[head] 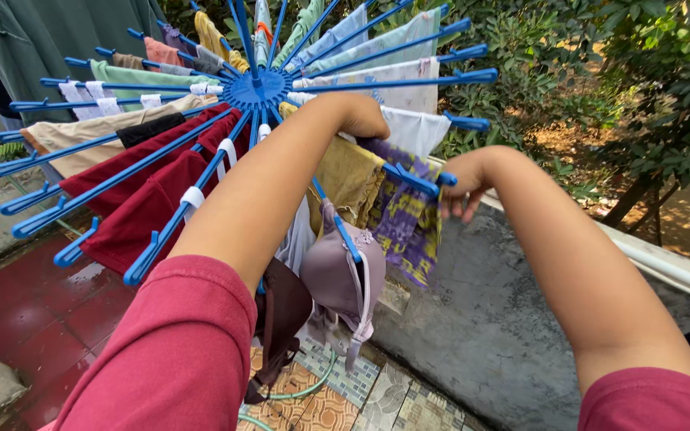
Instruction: The person removes clothes from a white bucket and secures them to a circular drying rack using clips or places them onto wire hangers.
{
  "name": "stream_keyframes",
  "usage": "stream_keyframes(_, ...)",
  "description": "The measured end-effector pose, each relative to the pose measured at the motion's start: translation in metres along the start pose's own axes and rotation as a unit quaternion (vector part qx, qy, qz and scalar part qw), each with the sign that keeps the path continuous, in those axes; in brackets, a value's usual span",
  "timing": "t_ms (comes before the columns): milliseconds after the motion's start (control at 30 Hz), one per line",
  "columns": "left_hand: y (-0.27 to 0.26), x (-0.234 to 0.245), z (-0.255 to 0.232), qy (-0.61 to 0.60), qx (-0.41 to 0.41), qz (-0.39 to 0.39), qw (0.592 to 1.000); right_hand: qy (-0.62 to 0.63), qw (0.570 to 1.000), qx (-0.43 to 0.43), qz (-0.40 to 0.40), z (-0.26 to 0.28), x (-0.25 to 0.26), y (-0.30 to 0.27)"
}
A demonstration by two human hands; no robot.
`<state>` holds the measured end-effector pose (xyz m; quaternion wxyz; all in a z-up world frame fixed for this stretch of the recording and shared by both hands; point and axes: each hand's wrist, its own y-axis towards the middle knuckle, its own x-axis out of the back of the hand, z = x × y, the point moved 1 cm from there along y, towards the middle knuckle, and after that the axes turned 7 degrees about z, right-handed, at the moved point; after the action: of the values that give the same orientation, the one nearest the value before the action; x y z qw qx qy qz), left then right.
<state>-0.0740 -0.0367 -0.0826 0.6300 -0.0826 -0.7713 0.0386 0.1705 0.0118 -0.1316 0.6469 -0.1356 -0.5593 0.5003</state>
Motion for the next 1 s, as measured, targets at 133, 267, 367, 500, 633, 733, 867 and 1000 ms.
stream_keyframes(133,0.047,-0.008,0.041,-0.015,-0.001,-0.125,0.992,0.172,0.94,0.213,-0.205,0.031,0.01,-0.043)
stream_keyframes(267,0.056,-0.01,0.073,0.083,-0.048,-0.145,0.985,-0.01,0.891,0.253,-0.377,0.067,0.004,-0.098)
stream_keyframes(367,0.032,-0.007,0.075,-0.095,-0.009,-0.198,0.976,-0.108,0.871,0.193,-0.439,0.094,0.006,-0.117)
stream_keyframes(500,0.014,-0.004,0.065,-0.139,0.0,-0.248,0.959,-0.219,0.849,0.166,-0.452,0.127,-0.004,-0.102)
stream_keyframes(633,0.014,-0.009,0.062,-0.145,-0.022,-0.226,0.963,-0.262,0.817,0.093,-0.506,0.139,-0.02,-0.093)
stream_keyframes(733,0.012,-0.018,0.06,-0.115,-0.026,-0.235,0.965,-0.272,0.831,0.021,-0.485,0.126,-0.025,-0.113)
stream_keyframes(867,-0.004,-0.018,0.059,-0.125,-0.053,-0.176,0.975,-0.192,0.888,0.017,-0.417,0.087,-0.037,-0.141)
stream_keyframes(1000,-0.02,-0.017,0.049,-0.186,-0.045,-0.065,0.979,-0.162,0.887,0.073,-0.427,0.064,-0.052,-0.135)
